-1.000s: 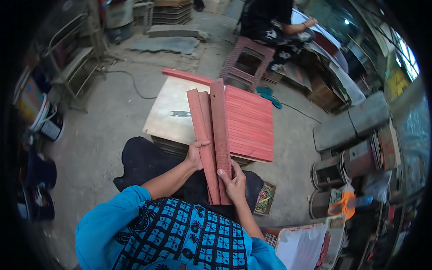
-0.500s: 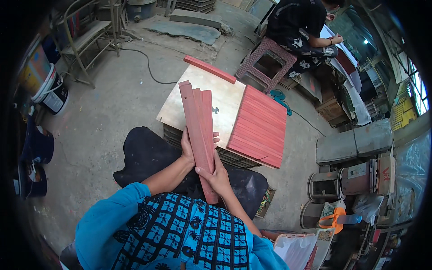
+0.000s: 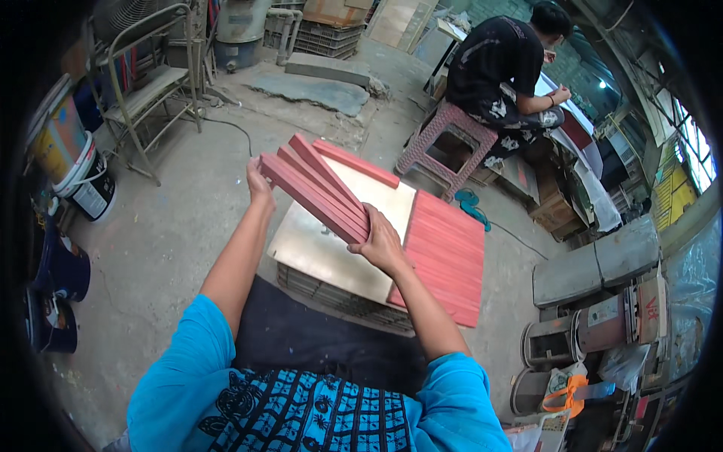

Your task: The person assembles a wooden structure by picking red slats from a crate and aligning them side-by-side on a wooden base, securing them one by one.

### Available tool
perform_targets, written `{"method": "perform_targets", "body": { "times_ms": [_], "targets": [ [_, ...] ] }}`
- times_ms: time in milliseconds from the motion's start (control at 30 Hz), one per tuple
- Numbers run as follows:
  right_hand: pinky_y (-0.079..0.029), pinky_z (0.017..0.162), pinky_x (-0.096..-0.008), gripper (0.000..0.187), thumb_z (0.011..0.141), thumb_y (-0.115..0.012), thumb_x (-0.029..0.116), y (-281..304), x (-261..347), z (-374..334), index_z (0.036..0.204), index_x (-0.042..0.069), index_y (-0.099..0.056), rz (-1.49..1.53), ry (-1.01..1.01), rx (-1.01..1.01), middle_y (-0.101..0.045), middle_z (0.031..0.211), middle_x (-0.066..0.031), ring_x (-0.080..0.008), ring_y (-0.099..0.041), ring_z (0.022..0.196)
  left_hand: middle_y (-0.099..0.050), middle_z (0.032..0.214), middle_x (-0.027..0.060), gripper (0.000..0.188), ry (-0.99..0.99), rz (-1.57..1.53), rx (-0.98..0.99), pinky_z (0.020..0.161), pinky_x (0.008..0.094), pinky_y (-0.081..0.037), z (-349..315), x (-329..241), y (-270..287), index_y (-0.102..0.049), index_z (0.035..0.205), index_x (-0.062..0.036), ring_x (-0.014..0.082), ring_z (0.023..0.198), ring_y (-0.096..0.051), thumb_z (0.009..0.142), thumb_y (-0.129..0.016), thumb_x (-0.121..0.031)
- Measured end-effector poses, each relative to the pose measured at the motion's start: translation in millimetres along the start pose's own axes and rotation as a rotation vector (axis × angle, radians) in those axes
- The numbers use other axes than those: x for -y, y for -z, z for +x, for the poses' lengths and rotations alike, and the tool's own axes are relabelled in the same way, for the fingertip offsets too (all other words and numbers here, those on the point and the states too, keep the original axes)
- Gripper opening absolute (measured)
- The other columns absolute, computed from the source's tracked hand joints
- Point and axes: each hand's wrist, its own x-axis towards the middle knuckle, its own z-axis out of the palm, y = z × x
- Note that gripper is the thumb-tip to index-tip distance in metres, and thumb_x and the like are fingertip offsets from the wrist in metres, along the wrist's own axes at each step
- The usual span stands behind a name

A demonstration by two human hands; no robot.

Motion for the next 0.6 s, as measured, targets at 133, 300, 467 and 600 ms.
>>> {"method": "perform_targets", "body": {
  "times_ms": [133, 300, 467, 600],
  "targets": [
    [-0.041, 0.088, -0.0407, 0.078, 0.055, -0.073, 0.019, -22.9, -34.3, 74.5, 0.124, 0.010, -0.039, -0.280, 0.148, 0.042, -0.054, 0.108, -0.0161, -0.0342, -0.051, 0.103, -0.039, 0.135, 0.0160, 0.061, -0.050, 0.203, -0.300, 0.101, 0.0365, -0.028, 119.1, 35.7, 45.4, -0.043, 0.127, -0.0018, 0.0287, 0.124, -0.037, 0.085, -0.035, -0.044],
    [-0.039, 0.089, -0.0435, 0.083, 0.052, -0.075, 0.023, -43.0, -84.7, 127.9, 0.127, 0.013, -0.039, -0.356, 0.089, 0.164, -0.055, 0.111, -0.0155, -0.0332, -0.051, 0.105, -0.038, 0.134, 0.0191, 0.063, 0.105, 0.392, -0.254, 0.102, 0.0376, -0.027, 131.1, 59.5, 45.9, -0.040, 0.130, -0.0009, 0.0313, 0.125, -0.035, 0.085, -0.037, -0.045],
    [-0.037, 0.092, -0.0450, 0.090, 0.052, -0.077, 0.027, -63.3, -114.2, 147.2, 0.132, 0.016, -0.037, -0.287, 0.090, 0.222, -0.054, 0.115, -0.0144, -0.0318, -0.050, 0.108, -0.040, 0.133, 0.0188, 0.061, 0.107, 0.500, -0.170, 0.101, 0.0368, -0.028, 147.3, 76.1, 52.7, -0.042, 0.128, -0.0008, 0.0316, 0.124, -0.037, 0.085, -0.038, -0.044],
    [-0.027, 0.098, -0.0513, 0.094, 0.056, -0.076, 0.033, -71.1, -122.5, 141.7, 0.137, 0.018, -0.030, -0.350, 0.085, 0.268, -0.047, 0.124, -0.0135, -0.0302, -0.044, 0.116, -0.045, 0.129, 0.0184, 0.060, -0.056, 0.592, -0.109, 0.099, 0.0365, -0.030, 152.4, 78.0, 52.0, -0.046, 0.124, -0.0003, 0.0315, 0.121, -0.040, 0.084, -0.041, -0.044]
  ]
}}
